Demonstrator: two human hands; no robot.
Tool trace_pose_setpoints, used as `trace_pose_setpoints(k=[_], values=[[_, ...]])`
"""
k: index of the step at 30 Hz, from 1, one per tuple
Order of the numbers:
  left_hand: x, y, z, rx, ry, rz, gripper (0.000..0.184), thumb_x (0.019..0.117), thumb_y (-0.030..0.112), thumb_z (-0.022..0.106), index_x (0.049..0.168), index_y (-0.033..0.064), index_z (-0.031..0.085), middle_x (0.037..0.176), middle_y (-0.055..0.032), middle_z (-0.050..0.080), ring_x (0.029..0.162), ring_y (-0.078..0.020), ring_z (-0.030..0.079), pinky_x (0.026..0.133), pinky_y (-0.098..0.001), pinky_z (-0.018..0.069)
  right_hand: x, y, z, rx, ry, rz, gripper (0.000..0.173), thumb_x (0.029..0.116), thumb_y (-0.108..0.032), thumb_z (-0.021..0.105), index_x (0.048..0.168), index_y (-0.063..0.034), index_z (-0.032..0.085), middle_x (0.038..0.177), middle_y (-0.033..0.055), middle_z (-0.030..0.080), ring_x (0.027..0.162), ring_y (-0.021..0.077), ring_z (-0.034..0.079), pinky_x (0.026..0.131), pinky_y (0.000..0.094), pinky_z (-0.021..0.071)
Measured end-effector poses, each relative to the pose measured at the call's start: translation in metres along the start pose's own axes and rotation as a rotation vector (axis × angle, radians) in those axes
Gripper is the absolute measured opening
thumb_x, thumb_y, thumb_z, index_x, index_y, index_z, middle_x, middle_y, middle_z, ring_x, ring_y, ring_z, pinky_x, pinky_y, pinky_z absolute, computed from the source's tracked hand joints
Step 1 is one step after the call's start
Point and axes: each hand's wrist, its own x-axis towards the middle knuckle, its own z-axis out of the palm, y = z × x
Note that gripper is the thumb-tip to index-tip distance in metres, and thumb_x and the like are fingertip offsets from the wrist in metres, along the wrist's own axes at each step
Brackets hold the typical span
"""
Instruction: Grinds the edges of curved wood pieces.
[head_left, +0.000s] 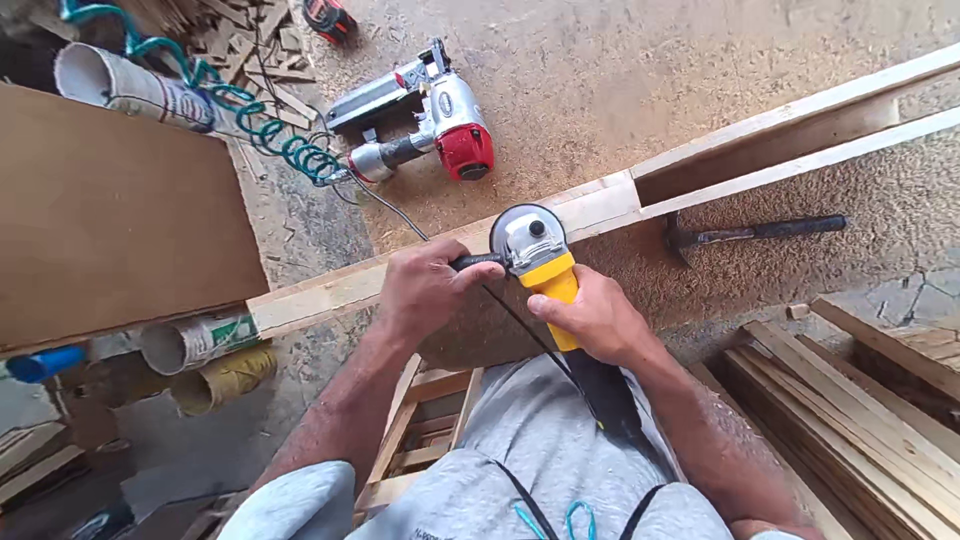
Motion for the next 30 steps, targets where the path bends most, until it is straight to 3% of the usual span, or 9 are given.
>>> trace_pose_setpoints(k=[3, 4, 6, 8, 10, 12, 15, 19, 30], values=[[-0.006, 0.012, -0.026, -0.166, 0.458, 0.125, 0.046, 0.0921, 0.052, 0.073, 0.106, 0.0082, 0.076, 0.106, -0.0074, 0.072, 0.099, -0.0133, 0.069, 0.086, -0.0347, 0.0600, -0.001, -0.023, 0.003, 0.166, 0.099, -0.265, 0.061, 0.0744, -0.051, 0.083, 0.117, -0.0112, 0.064, 0.089, -0.0029, 0.073, 0.076, 0.0099, 0.072, 0.067, 0.0342, 0.0642], [-0.016, 0.018, -0.032, -0.186, 0.589, 0.156, 0.050, 0.0930, 0.049, 0.073, 0.118, 0.0060, 0.071, 0.125, -0.0138, 0.067, 0.119, -0.0217, 0.064, 0.100, -0.0412, 0.0557, -0.003, -0.030, 0.006, 0.247, 0.118, -0.370, 0.060, 0.0756, -0.045, 0.084, 0.117, -0.0072, 0.062, 0.090, 0.0005, 0.074, 0.076, 0.0139, 0.074, 0.066, 0.0368, 0.0661], [-0.045, 0.028, -0.031, -0.202, 0.751, 0.179, 0.053, 0.0947, 0.051, 0.070, 0.126, 0.0080, 0.067, 0.135, -0.0163, 0.061, 0.128, -0.0273, 0.057, 0.106, -0.0459, 0.0498, -0.005, -0.045, 0.012, 0.402, 0.144, -0.547, 0.063, 0.0791, -0.038, 0.085, 0.120, -0.0008, 0.056, 0.093, 0.0066, 0.074, 0.077, 0.0218, 0.075, 0.067, 0.0424, 0.0674], [-0.079, 0.040, -0.015, -0.316, 0.637, 0.197, 0.055, 0.0974, 0.054, 0.064, 0.119, 0.0045, 0.072, 0.119, -0.0126, 0.071, 0.115, -0.0218, 0.066, 0.099, -0.0414, 0.0561, -0.004, -0.059, 0.019, 0.528, 0.176, -0.667, 0.065, 0.0810, -0.036, 0.085, 0.122, -0.0006, 0.050, 0.093, 0.0088, 0.073, 0.078, 0.0257, 0.075, 0.069, 0.0449, 0.0672], [-0.102, 0.042, -0.002, -0.471, 0.216, 0.223, 0.073, 0.0954, 0.054, 0.067, 0.138, -0.0040, 0.059, 0.123, -0.0152, 0.072, 0.115, -0.0229, 0.069, 0.102, -0.0430, 0.0563, 0.001, -0.069, 0.024, 0.620, 0.171, -0.758, 0.067, 0.0815, -0.037, 0.085, 0.124, -0.0012, 0.047, 0.094, 0.0128, 0.073, 0.079, 0.0304, 0.075, 0.071, 0.0485, 0.0668], [-0.106, 0.037, 0.007, -0.492, 0.040, 0.272, 0.089, 0.0917, 0.052, 0.073, 0.150, -0.0084, 0.042, 0.127, -0.0200, 0.069, 0.118, -0.0276, 0.068, 0.105, -0.0455, 0.0538, 0.005, -0.077, 0.027, 0.695, 0.075, -0.841, 0.064, 0.0847, -0.037, 0.083, 0.124, -0.0025, 0.047, 0.097, 0.0165, 0.072, 0.081, 0.0334, 0.074, 0.072, 0.0502, 0.0657], [-0.104, 0.019, 0.002, -0.489, 0.083, 0.379, 0.092, 0.0899, 0.049, 0.076, 0.151, -0.0091, 0.040, 0.130, -0.0206, 0.068, 0.120, -0.0275, 0.067, 0.106, -0.0441, 0.0534, 0.011, -0.088, 0.033, 0.796, -0.114, -0.933, 0.056, 0.0873, -0.035, 0.079, 0.124, -0.0031, 0.052, 0.099, 0.0184, 0.071, 0.083, 0.0336, 0.073, 0.074, 0.0502, 0.0642], [-0.104, -0.005, -0.012, -0.543, 0.136, 0.539, 0.079, 0.0884, 0.024, 0.082, 0.149, -0.0091, 0.044, 0.131, -0.0211, 0.068, 0.122, -0.0265, 0.067, 0.110, -0.0398, 0.0508, 0.015, -0.101, 0.043, 0.908, -0.310, -0.976, 0.056, 0.0884, -0.035, 0.077, 0.126, -0.0015, 0.053, 0.100, 0.0190, 0.070, 0.083, 0.0337, 0.072, 0.074, 0.0508, 0.0637], [-0.089, -0.011, -0.021, -0.800, -0.007, 0.444, 0.076, 0.0864, 0.009, 0.081, 0.151, -0.0042, 0.043, 0.128, -0.0164, 0.069, 0.118, -0.0198, 0.067, 0.106, -0.0372, 0.0538, 0.026, -0.116, 0.048, 0.920, -0.336, -0.995, 0.057, 0.0892, -0.035, 0.076, 0.128, -0.0001, 0.053, 0.100, 0.0202, 0.069, 0.082, 0.0338, 0.072, 0.073, 0.0504, 0.0633]])
